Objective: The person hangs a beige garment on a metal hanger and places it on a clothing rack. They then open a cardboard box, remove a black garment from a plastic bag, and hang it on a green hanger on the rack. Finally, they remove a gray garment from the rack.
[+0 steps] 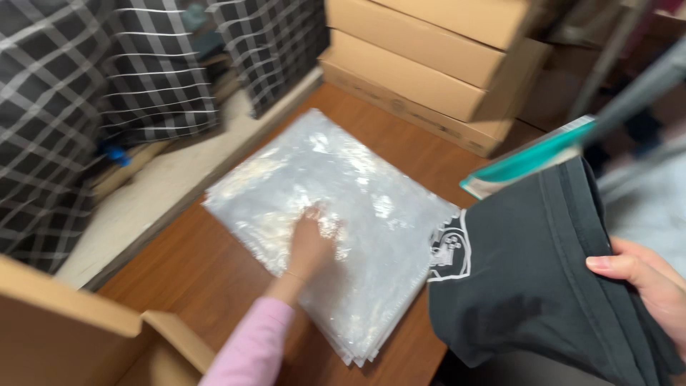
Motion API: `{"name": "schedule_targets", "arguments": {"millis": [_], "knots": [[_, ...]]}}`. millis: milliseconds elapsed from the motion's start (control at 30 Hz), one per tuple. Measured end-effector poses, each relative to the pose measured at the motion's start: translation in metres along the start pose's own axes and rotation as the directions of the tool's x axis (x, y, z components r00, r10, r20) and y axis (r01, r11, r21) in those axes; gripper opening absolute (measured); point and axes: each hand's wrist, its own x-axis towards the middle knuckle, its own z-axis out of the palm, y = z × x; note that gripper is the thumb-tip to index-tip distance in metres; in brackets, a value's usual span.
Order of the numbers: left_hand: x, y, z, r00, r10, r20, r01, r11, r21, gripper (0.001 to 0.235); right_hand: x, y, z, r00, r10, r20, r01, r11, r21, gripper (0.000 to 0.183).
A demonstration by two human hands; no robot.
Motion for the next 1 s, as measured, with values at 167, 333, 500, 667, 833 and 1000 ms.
{"name": "schedule_targets", "arguments": {"millis": [167, 333, 500, 667, 833, 1000], "knots": [[-0.068, 0.102, -0.022, 0.816, -0.198, 0.543, 0.573, 0.398, -0.717, 0.089, -0.008, -0.077, 0.127, 0.966, -0.003, 0.260, -0.038, 0.987, 0.154, 0.044], [-0.079, 0.111, -0.075, 0.761, -0.340, 0.552, 0.487, -0.263, -0.833, 0.073, 0.051, -0.101, 0.221, 0.899, 0.128, 0.420, -0.167, 0.984, 0.059, 0.051], [-0.076, 0.054, -0.062, 0.790, -0.586, 0.178, 0.325, 0.155, -0.933, 0.059, 0.162, -0.028, 0.264, 0.740, 0.306, 0.599, -0.230, 0.952, -0.202, 0.038], [-0.062, 0.025, -0.039, 0.765, -0.620, 0.176, 0.372, 0.201, -0.906, 0.061, 0.167, -0.032, 0.270, 0.701, 0.408, 0.584, -0.216, 0.903, -0.372, 0.086], [-0.030, 0.011, -0.057, 0.759, -0.637, 0.133, 0.403, 0.300, -0.865, 0.061, 0.193, -0.062, 0.281, 0.725, 0.413, 0.552, 0.017, 0.790, -0.613, 0.104], [0.016, 0.006, -0.083, 0.818, -0.399, -0.415, 0.400, 0.912, -0.088, 0.078, 0.278, -0.050, 0.349, 0.715, -0.110, 0.691, 0.650, 0.469, -0.598, 0.079]]}}
